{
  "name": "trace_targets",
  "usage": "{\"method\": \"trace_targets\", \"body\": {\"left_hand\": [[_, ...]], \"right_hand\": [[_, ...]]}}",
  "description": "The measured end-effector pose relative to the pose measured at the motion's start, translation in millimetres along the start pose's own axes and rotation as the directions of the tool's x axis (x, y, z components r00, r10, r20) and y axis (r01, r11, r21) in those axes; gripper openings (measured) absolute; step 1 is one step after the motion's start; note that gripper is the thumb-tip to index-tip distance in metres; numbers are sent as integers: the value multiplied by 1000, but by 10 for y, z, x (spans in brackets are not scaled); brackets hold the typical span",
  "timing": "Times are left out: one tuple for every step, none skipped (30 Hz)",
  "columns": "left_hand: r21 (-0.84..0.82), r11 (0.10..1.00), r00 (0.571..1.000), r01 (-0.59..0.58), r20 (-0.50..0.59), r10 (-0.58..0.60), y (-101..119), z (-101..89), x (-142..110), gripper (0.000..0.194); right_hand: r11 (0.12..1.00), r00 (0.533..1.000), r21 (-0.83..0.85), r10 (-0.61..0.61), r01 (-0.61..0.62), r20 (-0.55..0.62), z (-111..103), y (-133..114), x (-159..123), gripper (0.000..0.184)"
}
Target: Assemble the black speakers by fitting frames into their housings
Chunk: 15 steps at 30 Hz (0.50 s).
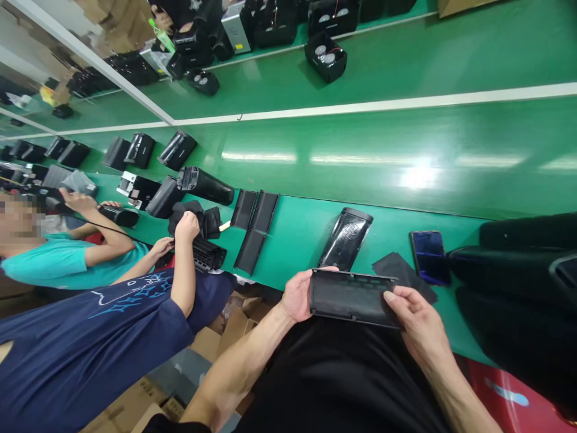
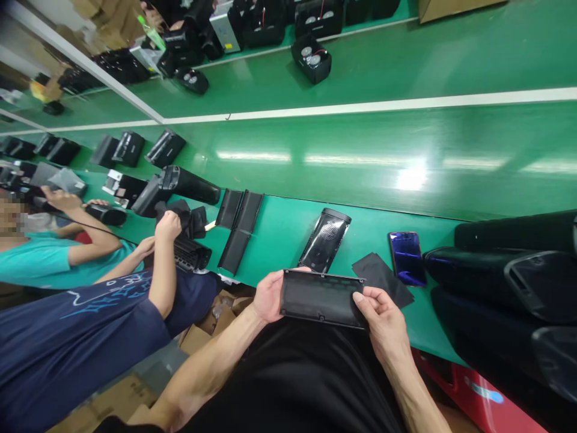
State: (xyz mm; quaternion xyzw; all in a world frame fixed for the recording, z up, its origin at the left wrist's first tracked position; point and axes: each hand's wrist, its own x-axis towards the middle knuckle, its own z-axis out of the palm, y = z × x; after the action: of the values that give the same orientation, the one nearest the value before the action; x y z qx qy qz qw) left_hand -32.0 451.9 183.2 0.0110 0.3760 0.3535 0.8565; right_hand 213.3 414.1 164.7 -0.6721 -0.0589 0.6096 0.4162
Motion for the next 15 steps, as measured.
{"method": "trace_targets", "body": {"left_hand": [[-5, 1000, 1000, -7, -1, 7, -6, -9, 7, 64], [-7, 1000, 1000, -13, -3, 13, -11, -16, 14, 63], [-7, 1000, 1000, -17, -9, 17, -15, -21, 21, 62], [-8, 1000, 1000, -16, -14, 16, -18, -24, 28, 62], [-10, 1000, 1000, -14, -18, 14, -21, -25, 35, 61], [-14, 1000, 1000, -12, -21, 12, -23, -25, 41, 60], [-19, 1000, 1000, -10, -21, 10, -24, -24, 46, 60], [-24, 1000, 1000, -9, -20, 8, -24, -21, 50, 60], [-27, 1000, 1000, -9, -21, 8, -24, -17, 53, 60], [-29, 1000, 1000, -9, -24, 8, -23, -12, 55, 60], [-30, 1000, 1000, -10, -30, 9, -23, -6, 57, 60], [-30, 1000, 999, -8, -34, 7, -23, 1, 59, 60], [-31, 999, 999, -6, -38, 5, -24, 7, 62, 59], [-34, 999, 999, -6, -44, 4, -26, 14, 64, 59], [-37, 999, 999, -6, -51, 5, -27, 19, 65, 57]], "right_hand": [[1000, 1000, -7, 2, -2, 6, 15, -22, -8, 55], [1000, 1000, -13, 6, -5, 10, 30, -44, -17, 54], [1000, 1000, -17, 13, -13, 12, 44, -65, -25, 53], [1000, 1000, -17, 24, -24, 10, 58, -86, -34, 53], [999, 999, -13, 39, -39, 5, 72, -107, -42, 53], [999, 999, -4, 54, -54, -1, 87, -126, -50, 53], [998, 998, 7, 70, -69, -8, 100, -144, -59, 54], [996, 996, 21, 83, -83, -15, 113, -158, -67, 55], [995, 995, 35, 93, -92, -20, 124, -169, -75, 56], [994, 995, 44, 98, -97, -22, 134, -175, -84, 56], [994, 995, 49, 97, -96, -21, 143, -177, -92, 56], [995, 996, 49, 92, -91, -16, 151, -173, -99, 55], [995, 996, 45, 85, -84, -9, 159, -165, -105, 52], [997, 997, 34, 71, -71, -4, 166, -153, -107, 50], [998, 999, 15, 54, -54, 3, 171, -139, -106, 46]]}}
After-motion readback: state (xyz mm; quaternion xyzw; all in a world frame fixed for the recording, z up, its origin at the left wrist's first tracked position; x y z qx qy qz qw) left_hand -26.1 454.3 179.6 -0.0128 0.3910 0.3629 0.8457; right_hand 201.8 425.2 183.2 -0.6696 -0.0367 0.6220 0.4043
